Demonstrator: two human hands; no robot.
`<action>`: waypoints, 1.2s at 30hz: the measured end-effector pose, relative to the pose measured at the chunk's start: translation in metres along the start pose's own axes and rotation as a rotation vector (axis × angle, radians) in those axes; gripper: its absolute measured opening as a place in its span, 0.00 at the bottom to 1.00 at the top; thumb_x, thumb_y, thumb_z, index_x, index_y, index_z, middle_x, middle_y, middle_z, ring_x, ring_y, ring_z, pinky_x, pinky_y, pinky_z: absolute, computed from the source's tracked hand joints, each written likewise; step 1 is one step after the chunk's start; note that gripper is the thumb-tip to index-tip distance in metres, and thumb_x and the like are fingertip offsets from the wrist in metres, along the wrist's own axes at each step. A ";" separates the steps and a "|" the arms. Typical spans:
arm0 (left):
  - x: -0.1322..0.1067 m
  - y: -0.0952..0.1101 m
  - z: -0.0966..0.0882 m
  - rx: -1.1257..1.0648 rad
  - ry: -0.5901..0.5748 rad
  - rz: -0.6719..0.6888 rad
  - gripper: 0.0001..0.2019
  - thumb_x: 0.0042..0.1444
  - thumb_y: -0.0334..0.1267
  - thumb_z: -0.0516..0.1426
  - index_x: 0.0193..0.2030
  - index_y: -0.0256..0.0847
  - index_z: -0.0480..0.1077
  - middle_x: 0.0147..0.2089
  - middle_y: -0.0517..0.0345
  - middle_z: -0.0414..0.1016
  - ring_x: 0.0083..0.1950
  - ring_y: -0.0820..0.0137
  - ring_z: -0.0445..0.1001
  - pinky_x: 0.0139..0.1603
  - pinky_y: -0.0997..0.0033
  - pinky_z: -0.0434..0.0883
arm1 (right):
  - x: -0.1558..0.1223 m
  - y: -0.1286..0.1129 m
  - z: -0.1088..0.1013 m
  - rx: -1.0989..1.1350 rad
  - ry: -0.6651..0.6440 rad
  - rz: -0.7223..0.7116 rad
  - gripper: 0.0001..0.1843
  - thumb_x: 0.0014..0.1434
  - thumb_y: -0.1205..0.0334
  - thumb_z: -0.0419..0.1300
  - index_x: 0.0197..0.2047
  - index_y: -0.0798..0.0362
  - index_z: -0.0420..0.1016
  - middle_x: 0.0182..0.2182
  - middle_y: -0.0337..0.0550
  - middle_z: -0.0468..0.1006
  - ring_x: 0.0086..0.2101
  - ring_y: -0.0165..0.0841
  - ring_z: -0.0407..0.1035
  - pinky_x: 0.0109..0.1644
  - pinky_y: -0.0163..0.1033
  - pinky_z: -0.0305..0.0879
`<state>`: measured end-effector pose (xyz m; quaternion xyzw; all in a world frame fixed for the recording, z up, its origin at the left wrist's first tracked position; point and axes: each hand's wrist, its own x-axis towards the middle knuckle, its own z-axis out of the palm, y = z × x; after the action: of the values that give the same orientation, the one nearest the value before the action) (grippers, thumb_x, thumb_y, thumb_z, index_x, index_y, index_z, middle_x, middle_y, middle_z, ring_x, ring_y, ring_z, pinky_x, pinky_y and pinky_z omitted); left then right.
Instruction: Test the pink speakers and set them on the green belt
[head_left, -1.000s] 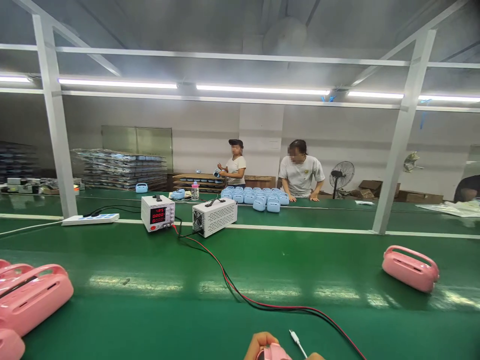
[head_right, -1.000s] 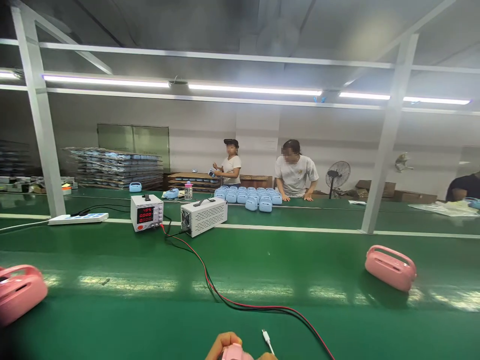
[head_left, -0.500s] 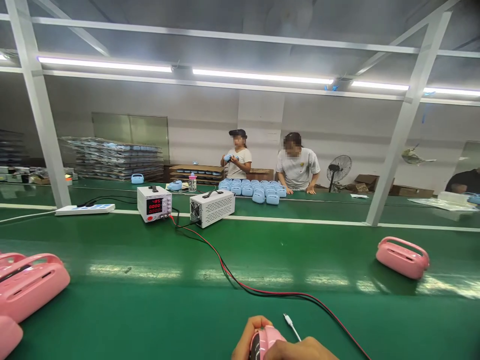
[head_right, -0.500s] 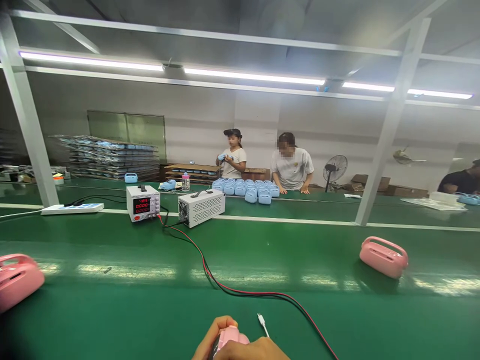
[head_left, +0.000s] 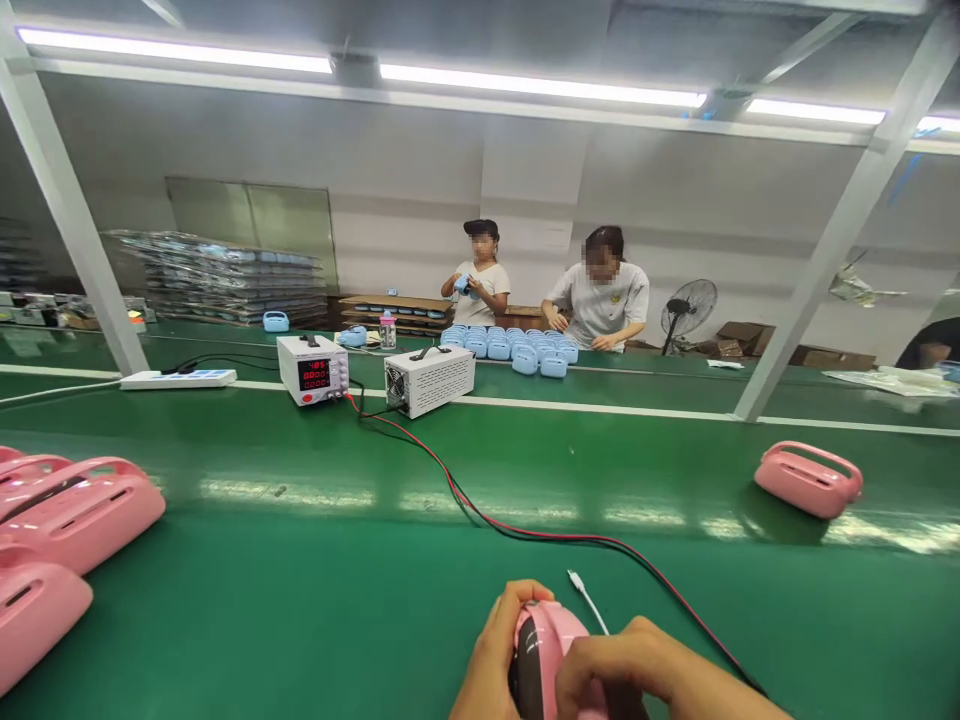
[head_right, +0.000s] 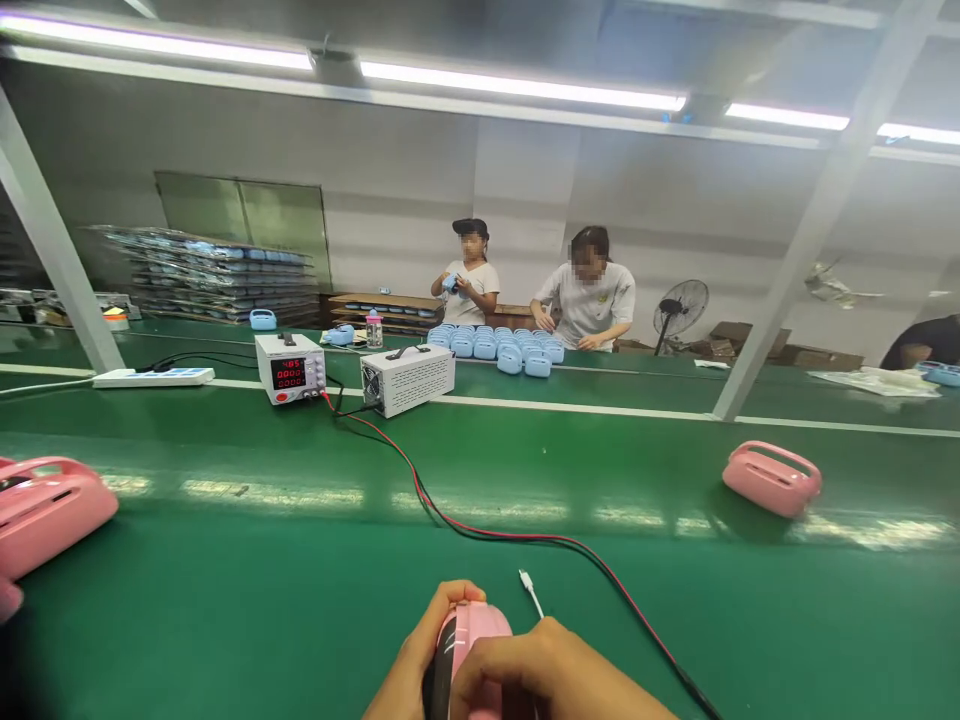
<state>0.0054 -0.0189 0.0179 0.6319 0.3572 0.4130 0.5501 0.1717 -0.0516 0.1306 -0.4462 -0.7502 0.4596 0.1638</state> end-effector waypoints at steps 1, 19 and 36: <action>-0.004 0.009 0.003 0.043 0.031 0.013 0.32 0.33 0.42 0.64 0.49 0.43 0.63 0.40 0.59 0.69 0.41 0.64 0.68 0.44 0.67 0.63 | -0.006 -0.004 -0.001 -0.035 0.023 0.029 0.08 0.45 0.62 0.66 0.33 0.48 0.78 0.26 0.35 0.71 0.28 0.29 0.61 0.31 0.30 0.57; -0.023 0.056 0.013 0.139 0.016 0.012 0.31 0.40 0.44 0.66 0.52 0.45 0.62 0.53 0.52 0.66 0.50 0.57 0.69 0.54 0.55 0.66 | -0.025 -0.017 -0.013 -0.097 -0.077 0.035 0.19 0.45 0.46 0.72 0.32 0.50 0.79 0.18 0.30 0.60 0.22 0.27 0.54 0.26 0.33 0.52; -0.012 0.040 0.005 -0.184 -0.007 -0.033 0.27 0.41 0.39 0.60 0.50 0.42 0.61 0.47 0.55 0.66 0.49 0.59 0.66 0.54 0.60 0.63 | -0.008 -0.002 -0.011 0.005 0.114 -0.050 0.40 0.42 0.54 0.76 0.58 0.46 0.71 0.27 0.33 0.69 0.27 0.28 0.61 0.29 0.32 0.60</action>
<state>0.0054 -0.0371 0.0554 0.5743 0.3261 0.4328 0.6137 0.1825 -0.0520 0.1394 -0.4523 -0.7494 0.4312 0.2188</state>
